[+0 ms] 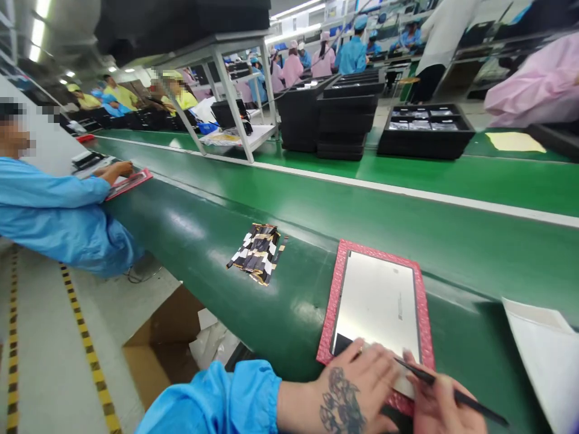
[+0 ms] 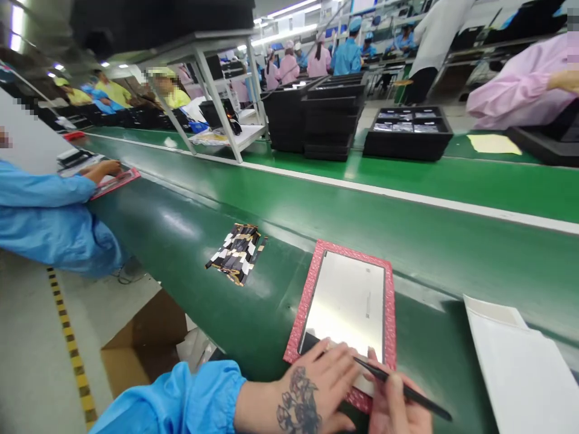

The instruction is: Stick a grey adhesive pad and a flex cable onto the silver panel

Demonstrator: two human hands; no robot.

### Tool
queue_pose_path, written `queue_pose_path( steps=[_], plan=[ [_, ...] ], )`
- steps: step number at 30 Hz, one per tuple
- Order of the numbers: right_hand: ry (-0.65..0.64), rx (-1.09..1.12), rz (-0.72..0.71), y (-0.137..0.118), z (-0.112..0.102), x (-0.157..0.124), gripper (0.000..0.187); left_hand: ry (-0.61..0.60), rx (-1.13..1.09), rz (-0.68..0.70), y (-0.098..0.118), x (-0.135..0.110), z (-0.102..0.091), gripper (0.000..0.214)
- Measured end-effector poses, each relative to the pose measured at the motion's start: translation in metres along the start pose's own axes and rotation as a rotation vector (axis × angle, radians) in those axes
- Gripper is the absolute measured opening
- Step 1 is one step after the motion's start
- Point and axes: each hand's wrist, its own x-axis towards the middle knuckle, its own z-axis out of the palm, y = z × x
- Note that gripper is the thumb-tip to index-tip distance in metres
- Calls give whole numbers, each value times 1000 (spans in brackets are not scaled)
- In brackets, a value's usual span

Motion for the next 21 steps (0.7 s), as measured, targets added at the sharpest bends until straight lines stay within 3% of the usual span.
queue_pose_path(
  steps=[4, 8, 16, 19, 21],
  plan=[
    [128, 74, 79, -2, 4, -2, 24, -49, -257, -60, 1, -22, 7, 79],
    [208, 39, 85, -8, 2, -5, 23, -69, -374, -78, 2, -27, 7, 79],
    [206, -15, 100, -5, 3, -5, 27, 42, -232, -52, -2, -35, 6, 82],
    [183, -24, 109, -2, 2, -5, 24, 94, -218, 63, -13, -44, -2, 76],
    [197, -19, 127, -1, 1, -4, 21, 111, -355, 57, -35, -50, -12, 61]
  ],
)
